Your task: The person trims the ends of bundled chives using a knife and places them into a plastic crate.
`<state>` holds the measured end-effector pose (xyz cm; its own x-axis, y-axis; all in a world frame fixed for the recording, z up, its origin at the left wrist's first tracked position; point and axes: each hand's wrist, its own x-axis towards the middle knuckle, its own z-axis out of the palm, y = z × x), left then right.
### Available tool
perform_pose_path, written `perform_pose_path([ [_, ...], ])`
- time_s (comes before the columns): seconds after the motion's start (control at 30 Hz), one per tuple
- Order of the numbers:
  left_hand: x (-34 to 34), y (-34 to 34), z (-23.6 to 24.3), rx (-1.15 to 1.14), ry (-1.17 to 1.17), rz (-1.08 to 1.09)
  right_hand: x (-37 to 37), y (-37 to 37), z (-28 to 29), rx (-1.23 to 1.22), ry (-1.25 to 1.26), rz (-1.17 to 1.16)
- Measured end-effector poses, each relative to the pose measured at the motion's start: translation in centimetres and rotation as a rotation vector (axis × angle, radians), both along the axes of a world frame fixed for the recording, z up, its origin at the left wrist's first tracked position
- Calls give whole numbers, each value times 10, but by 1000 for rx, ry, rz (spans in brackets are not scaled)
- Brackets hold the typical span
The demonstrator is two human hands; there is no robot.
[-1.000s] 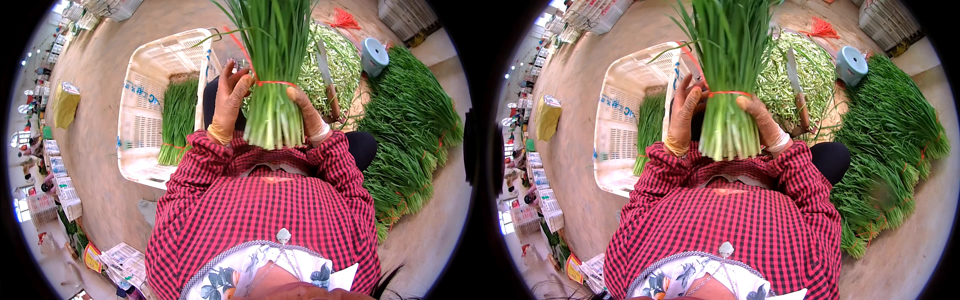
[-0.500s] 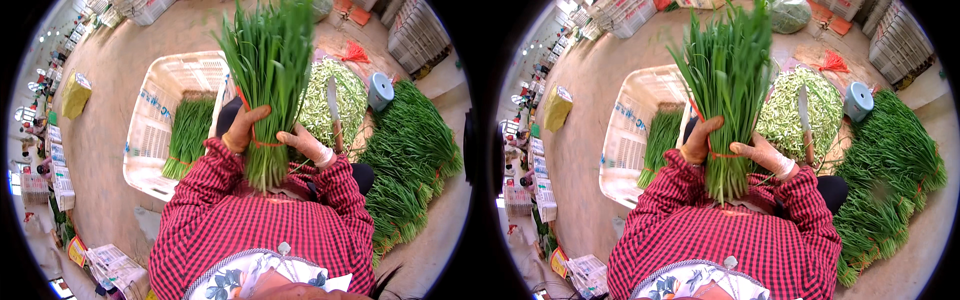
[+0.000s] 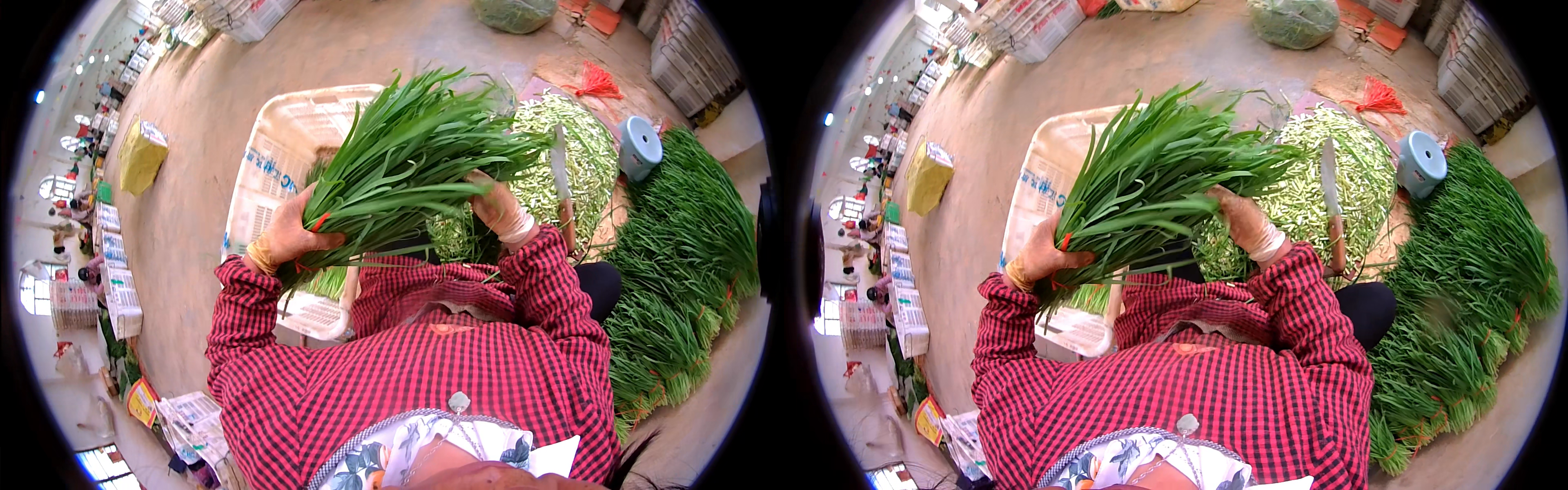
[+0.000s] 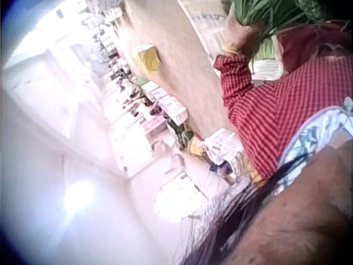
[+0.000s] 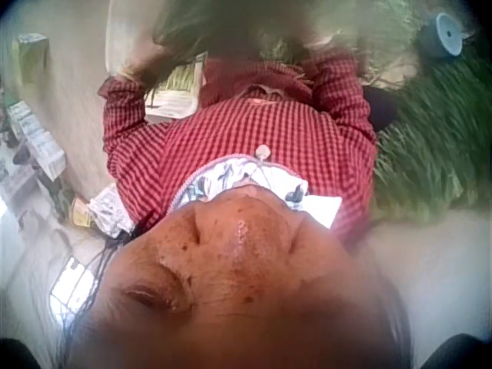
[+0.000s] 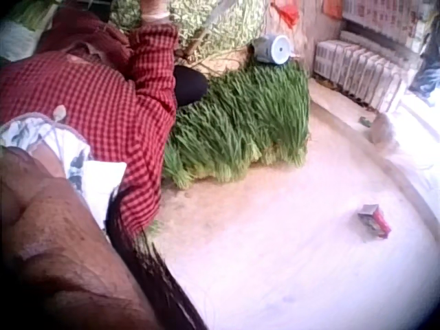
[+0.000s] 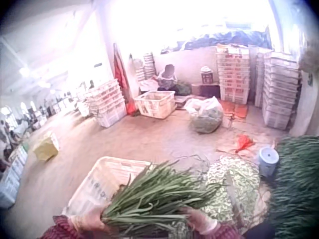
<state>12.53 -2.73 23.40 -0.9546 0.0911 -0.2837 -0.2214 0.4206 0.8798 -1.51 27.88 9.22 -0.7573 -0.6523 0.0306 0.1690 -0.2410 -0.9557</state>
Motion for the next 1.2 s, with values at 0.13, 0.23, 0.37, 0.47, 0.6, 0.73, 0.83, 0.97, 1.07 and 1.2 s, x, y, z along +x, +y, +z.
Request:
perform_pose_path([
  [0.13, 32, -9, -60, 335, -166, 116, 3, 6, 0, 90, -304, 38],
  [0.23, 62, 6, -122, 616, -448, 302, 7, 18, 15, 306, -384, -24],
  [0.37, 114, 16, -142, 530, -104, 546, 24, 63, 10, 357, -286, 109],
  [0.47, 146, 17, -147, 201, 77, 329, 29, 94, -8, 513, -371, 96],
  [0.6, 129, 13, -115, -2, -162, 251, 29, 117, -45, 718, -381, 136],
  [0.73, 111, -9, -111, 431, -180, 213, 40, 76, -4, 645, 226, 66],
  [0.83, 78, -12, -25, -91, -233, 112, 45, 8, 99, 648, 1159, 17],
  [0.97, 41, -2, 33, -941, 261, -128, 82, -69, 203, 686, 1604, 122],
  [1.07, 9, 32, 97, -1157, 445, -392, 77, -99, 208, 694, 1639, 46],
  [1.2, -1, 37, 105, -1326, 753, -342, 49, -98, 190, 635, 1450, -65],
])
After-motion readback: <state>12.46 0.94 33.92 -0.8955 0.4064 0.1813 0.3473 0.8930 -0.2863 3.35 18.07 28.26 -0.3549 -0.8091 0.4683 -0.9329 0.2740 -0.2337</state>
